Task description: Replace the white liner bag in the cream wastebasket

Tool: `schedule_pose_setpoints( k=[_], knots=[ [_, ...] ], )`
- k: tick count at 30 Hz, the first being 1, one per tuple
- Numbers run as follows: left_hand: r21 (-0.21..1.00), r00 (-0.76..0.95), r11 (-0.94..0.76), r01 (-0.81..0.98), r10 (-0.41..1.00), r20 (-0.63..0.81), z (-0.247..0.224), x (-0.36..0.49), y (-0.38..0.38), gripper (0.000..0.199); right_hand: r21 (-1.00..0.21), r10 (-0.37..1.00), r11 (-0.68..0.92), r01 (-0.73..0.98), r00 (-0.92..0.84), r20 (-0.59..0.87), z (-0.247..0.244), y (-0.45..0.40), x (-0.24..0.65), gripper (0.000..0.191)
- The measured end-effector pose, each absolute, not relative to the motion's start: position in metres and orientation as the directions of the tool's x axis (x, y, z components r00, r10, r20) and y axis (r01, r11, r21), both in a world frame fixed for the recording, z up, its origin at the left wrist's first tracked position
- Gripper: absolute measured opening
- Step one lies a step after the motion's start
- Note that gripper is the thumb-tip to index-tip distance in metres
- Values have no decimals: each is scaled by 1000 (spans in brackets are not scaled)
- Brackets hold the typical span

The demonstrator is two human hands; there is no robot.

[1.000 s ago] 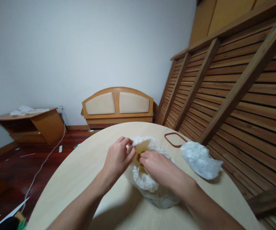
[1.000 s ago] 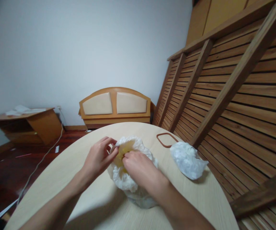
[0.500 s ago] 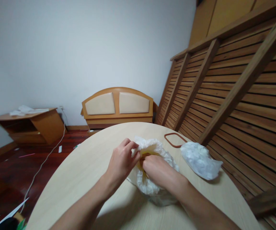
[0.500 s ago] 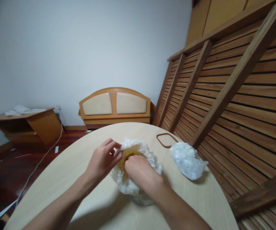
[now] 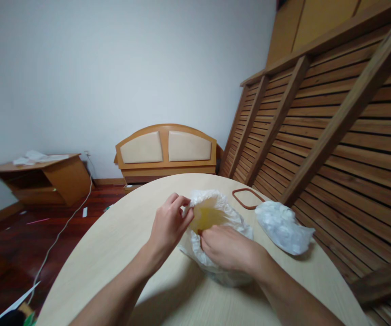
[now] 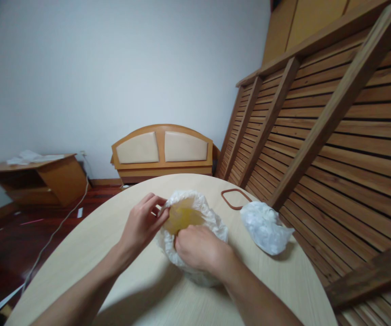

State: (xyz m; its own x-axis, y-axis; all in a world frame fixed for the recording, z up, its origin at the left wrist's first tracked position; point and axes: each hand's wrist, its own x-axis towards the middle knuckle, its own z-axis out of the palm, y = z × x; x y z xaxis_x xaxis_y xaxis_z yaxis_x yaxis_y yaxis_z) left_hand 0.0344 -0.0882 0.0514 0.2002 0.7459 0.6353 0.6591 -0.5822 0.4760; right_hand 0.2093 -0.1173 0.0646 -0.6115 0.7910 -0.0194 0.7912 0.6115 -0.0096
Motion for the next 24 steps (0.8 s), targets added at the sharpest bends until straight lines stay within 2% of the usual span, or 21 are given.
schedule_pose_setpoints(
  k=[2,4,6,11,15,20,22,24],
  knots=[
    [476,189,-588,653,736,650,51,35,-87,8,32,766,643,765,-643,-9,66,-117,210,34],
    [485,171,-587,648,732,659,50,35,-87,8,55,747,659,750,-661,62,67,-116,210,34],
    [498,150,-579,645,735,661,50,35,-87,8,38,723,682,731,-681,121,67,-115,209,34],
    [521,130,-570,636,744,655,51,34,-85,7,-16,694,713,701,-701,164,70,-116,213,37],
    [518,95,-552,653,739,667,53,31,-82,6,-118,757,635,764,-583,294,84,-116,228,36],
    [526,62,-531,665,741,669,54,30,-79,5,-132,816,422,897,-312,487,97,-109,253,15],
    [535,62,-533,655,744,666,54,30,-80,5,-143,830,343,928,-229,509,95,-105,261,18],
    [544,60,-534,647,747,662,54,30,-81,5,-144,842,335,931,-227,490,91,-100,265,23]
  ],
)
